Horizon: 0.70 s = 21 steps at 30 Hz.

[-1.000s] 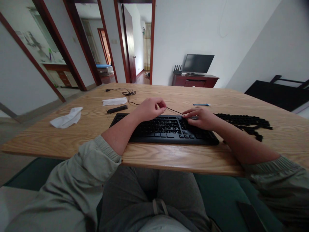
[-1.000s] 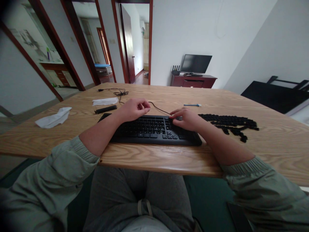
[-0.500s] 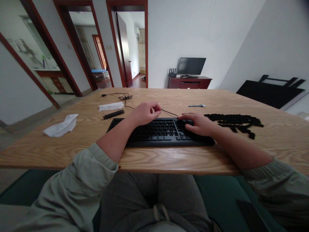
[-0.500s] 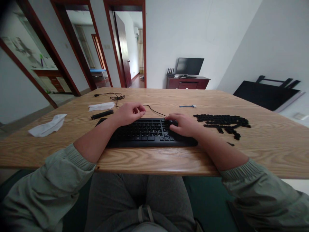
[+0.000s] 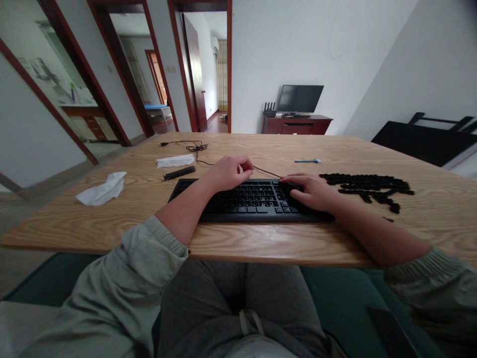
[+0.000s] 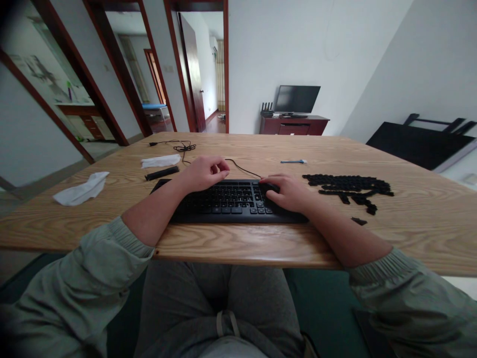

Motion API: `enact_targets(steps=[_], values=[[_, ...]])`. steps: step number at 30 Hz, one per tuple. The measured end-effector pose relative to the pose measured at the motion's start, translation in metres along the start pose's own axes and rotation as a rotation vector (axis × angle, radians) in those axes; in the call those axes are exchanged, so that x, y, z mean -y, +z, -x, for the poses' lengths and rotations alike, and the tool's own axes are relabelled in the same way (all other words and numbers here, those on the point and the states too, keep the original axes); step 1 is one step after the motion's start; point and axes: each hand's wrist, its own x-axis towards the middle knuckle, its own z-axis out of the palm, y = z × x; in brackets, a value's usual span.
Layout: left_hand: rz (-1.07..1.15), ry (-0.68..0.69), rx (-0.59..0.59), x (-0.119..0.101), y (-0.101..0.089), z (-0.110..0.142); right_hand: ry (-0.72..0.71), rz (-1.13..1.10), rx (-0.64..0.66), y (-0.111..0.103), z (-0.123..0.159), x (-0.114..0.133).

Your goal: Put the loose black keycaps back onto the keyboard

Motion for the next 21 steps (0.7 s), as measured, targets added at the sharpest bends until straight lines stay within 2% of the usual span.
enact_targets(steps=[5, 8, 15, 18, 21], values=[[0.005, 0.009, 0.001, 0.001, -0.001, 0.001, -0.038, 0.018, -0.031, -0.005, 0.000, 0.001], [0.005, 0.016, -0.001, 0.001, 0.000, 0.001, -0.082, 0.071, -0.001, -0.006, 0.000, -0.001], [-0.010, 0.021, 0.007, 0.000, 0.000, 0.001, -0.049, 0.083, 0.050, -0.006, -0.003, 0.004], [-0.016, 0.023, 0.012, 0.001, -0.001, 0.001, -0.022, 0.036, 0.038, -0.024, 0.002, 0.007], [-0.008, 0.030, 0.028, 0.002, 0.000, 0.001, 0.116, -0.019, -0.153, -0.062, 0.027, -0.005]])
